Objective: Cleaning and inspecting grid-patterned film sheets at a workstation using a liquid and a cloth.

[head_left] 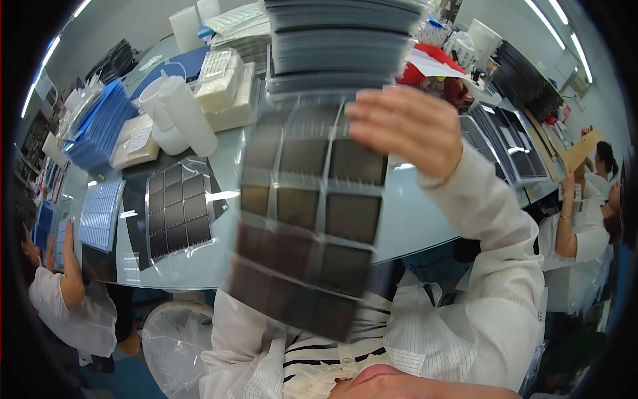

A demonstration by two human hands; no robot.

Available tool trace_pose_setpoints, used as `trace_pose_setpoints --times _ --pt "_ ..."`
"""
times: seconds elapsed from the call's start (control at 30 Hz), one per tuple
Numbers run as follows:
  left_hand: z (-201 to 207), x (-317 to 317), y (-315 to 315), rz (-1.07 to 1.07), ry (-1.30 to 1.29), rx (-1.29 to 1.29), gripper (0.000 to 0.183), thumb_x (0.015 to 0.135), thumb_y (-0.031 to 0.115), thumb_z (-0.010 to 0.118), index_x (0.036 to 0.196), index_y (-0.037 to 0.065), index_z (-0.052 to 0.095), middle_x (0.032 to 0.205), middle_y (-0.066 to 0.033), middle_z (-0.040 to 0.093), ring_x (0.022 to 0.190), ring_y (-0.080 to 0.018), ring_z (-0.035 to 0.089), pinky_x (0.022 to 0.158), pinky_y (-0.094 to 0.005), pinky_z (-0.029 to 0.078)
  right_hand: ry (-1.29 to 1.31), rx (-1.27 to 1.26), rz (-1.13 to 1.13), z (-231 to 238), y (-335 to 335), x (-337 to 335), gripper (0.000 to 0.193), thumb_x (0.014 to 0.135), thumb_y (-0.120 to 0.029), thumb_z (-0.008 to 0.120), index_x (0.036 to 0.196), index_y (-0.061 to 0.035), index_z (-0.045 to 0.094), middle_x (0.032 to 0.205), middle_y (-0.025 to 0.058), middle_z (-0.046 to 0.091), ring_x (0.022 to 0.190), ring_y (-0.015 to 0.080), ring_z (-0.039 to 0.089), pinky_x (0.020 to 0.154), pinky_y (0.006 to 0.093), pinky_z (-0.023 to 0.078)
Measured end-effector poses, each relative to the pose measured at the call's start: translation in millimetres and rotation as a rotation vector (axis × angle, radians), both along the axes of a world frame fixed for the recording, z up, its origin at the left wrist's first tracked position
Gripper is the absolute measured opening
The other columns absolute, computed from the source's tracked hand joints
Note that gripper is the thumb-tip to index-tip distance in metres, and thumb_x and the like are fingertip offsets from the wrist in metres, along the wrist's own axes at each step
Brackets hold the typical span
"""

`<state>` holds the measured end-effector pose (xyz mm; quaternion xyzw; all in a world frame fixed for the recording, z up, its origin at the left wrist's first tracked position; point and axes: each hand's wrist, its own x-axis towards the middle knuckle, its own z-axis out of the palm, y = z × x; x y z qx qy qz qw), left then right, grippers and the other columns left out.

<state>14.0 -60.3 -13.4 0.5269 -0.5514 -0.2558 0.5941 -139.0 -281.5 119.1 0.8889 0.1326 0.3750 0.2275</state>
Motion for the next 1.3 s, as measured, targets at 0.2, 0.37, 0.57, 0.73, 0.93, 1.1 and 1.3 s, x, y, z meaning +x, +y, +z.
trace_pose_setpoints --times 0.2,0.37,0.57,0.73,0.93,1.1,1.3 --pt "-37.9 19.0 17.0 -0.254 0.806 0.228 0.049 0.090 0.035 0.048 0.126 0.001 0.042 0.124 -0.0115 0.049 0.115 -0.0210 0.045 0.099 -0.0349 0.031 0.059 0.115 -0.040 -62.4 25.0 -34.6 0.017 0.074 -0.010 0.063 0.091 -0.0105 0.065 0.100 0.0060 0.065 0.099 0.0232 0.060 0.083 0.0349 0.049" --pt "-21.7 -2.7 18.6 -0.046 0.701 0.114 0.031 0.092 0.012 0.047 0.120 -0.001 0.047 0.112 -0.0080 0.056 0.105 -0.0168 0.051 0.092 -0.0292 0.036 -0.108 0.465 -0.199 -86.7 32.5 -51.9 0.027 0.073 -0.009 0.066 0.099 -0.0024 0.063 0.101 0.0138 0.064 0.092 0.0268 0.061 0.078 0.0318 0.050" --pt "-20.6 -5.6 18.7 0.133 0.574 0.102 0.029 0.091 0.012 0.048 0.117 0.000 0.048 0.107 -0.0077 0.058 0.097 -0.0159 0.055 0.088 -0.0281 0.040 -0.102 1.795 -0.119 -117.8 42.6 -78.3 0.028 0.087 -0.004 0.050 0.113 0.0057 0.052 0.091 0.0124 0.064 0.061 0.0094 0.058 0.055 0.0209 0.044" --pt "-18.9 -12.6 14.4 0.176 0.447 0.117 0.029 0.091 0.013 0.050 0.116 -0.003 0.049 0.105 -0.0077 0.059 0.094 -0.0124 0.054 0.084 -0.0240 0.040 -0.015 2.029 -0.040 -127.2 60.9 -82.4 0.020 0.082 0.000 0.057 0.101 0.0050 0.058 0.075 0.0087 0.064 0.051 0.0070 0.053 0.045 0.0168 0.039" --pt "-4.0 -15.3 16.4 0.296 0.248 0.401 0.016 0.084 0.012 0.062 0.092 -0.001 0.061 0.078 -0.0032 0.064 0.068 -0.0069 0.053 0.063 -0.0199 0.041 -0.072 2.084 -0.148 -121.0 62.5 -87.4 0.006 0.082 -0.001 0.057 0.082 0.0048 0.057 0.063 0.0076 0.058 0.043 0.0059 0.048 0.038 0.0157 0.035" --pt "-10.1 -12.5 14.4 0.288 0.144 0.289 0.015 0.074 0.007 0.070 0.068 0.001 0.058 0.063 -0.0034 0.061 0.055 -0.0072 0.051 0.052 -0.0207 0.040 -0.147 2.079 -0.166 -121.2 60.5 -95.2 0.010 0.082 -0.004 0.059 0.076 0.0027 0.055 0.061 0.0068 0.057 0.039 0.0056 0.046 0.038 0.0161 0.032" --pt "-4.2 -14.7 11.6 0.266 0.026 0.253 0.025 0.070 0.006 0.074 0.060 0.003 0.051 0.055 -0.0036 0.056 0.047 -0.0065 0.046 0.044 -0.0196 0.034 -0.196 2.005 -0.196 -119.7 60.4 -96.8 0.014 0.082 -0.008 0.060 0.074 0.0011 0.054 0.055 0.0029 0.052 0.037 0.0056 0.042 0.039 0.0171 0.031"
